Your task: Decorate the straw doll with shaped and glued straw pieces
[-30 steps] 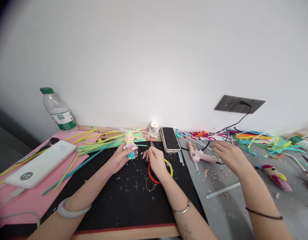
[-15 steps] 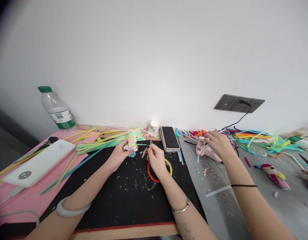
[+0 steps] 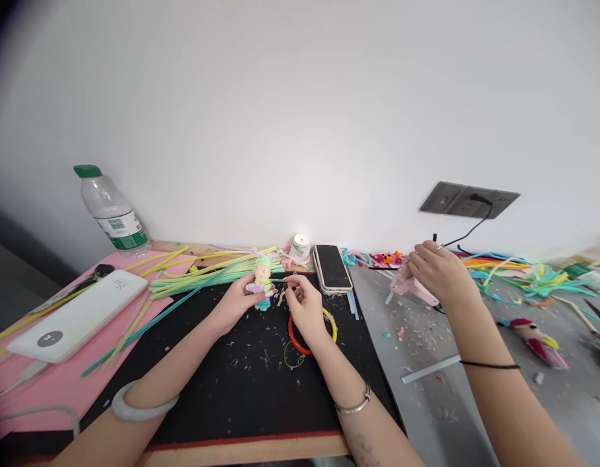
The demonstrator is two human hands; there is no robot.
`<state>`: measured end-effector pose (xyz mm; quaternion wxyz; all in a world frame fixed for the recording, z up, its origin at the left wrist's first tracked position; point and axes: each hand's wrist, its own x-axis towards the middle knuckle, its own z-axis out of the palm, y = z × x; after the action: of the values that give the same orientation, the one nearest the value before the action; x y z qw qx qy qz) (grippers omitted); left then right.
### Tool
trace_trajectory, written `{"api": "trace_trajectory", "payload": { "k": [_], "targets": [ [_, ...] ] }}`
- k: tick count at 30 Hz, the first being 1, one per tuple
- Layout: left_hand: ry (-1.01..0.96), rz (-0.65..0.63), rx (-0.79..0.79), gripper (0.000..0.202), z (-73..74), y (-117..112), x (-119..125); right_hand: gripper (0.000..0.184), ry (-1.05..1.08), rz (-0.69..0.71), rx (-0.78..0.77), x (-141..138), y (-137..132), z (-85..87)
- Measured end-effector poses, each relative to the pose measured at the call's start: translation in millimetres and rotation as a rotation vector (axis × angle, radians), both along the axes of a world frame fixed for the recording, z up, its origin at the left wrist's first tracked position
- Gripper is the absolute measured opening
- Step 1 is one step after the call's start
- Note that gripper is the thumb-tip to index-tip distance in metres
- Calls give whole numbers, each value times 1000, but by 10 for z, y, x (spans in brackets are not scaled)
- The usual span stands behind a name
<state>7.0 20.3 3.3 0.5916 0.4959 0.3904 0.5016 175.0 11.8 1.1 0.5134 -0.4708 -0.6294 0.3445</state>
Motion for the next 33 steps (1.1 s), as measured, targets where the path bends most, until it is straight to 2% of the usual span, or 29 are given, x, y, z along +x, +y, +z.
{"api": "trace_trajectory", "payload": {
  "k": [3, 6, 11, 14, 19, 23, 28, 33],
  "targets": [
    [67, -51, 16, 48, -9, 7, 5, 19, -71, -41, 111, 9, -8, 35],
    [111, -70, 34, 49, -50, 21, 25, 23, -106, -16, 186, 11, -15, 52],
    [148, -51, 113, 47, -132, 45, 59, 26, -134, 27, 184, 3, -27, 57],
    [185, 14, 155, 43, -152, 51, 50, 23, -130, -28, 169, 8, -22, 65],
    [207, 227, 144, 45, -195, 78, 11, 17, -91, -131, 107, 39, 6, 41],
    [101, 289, 45, 48, -191, 88, -1, 19, -78, -133, 22, 51, 20, -3],
    [-150, 265, -85, 44, -41, 48, -4, 20, -56, -126, -24, 47, 25, -21],
    [-293, 299, -107, 35, -5, 52, -44, 18, -50, -188, -18, 73, 57, -42]
  ]
}}
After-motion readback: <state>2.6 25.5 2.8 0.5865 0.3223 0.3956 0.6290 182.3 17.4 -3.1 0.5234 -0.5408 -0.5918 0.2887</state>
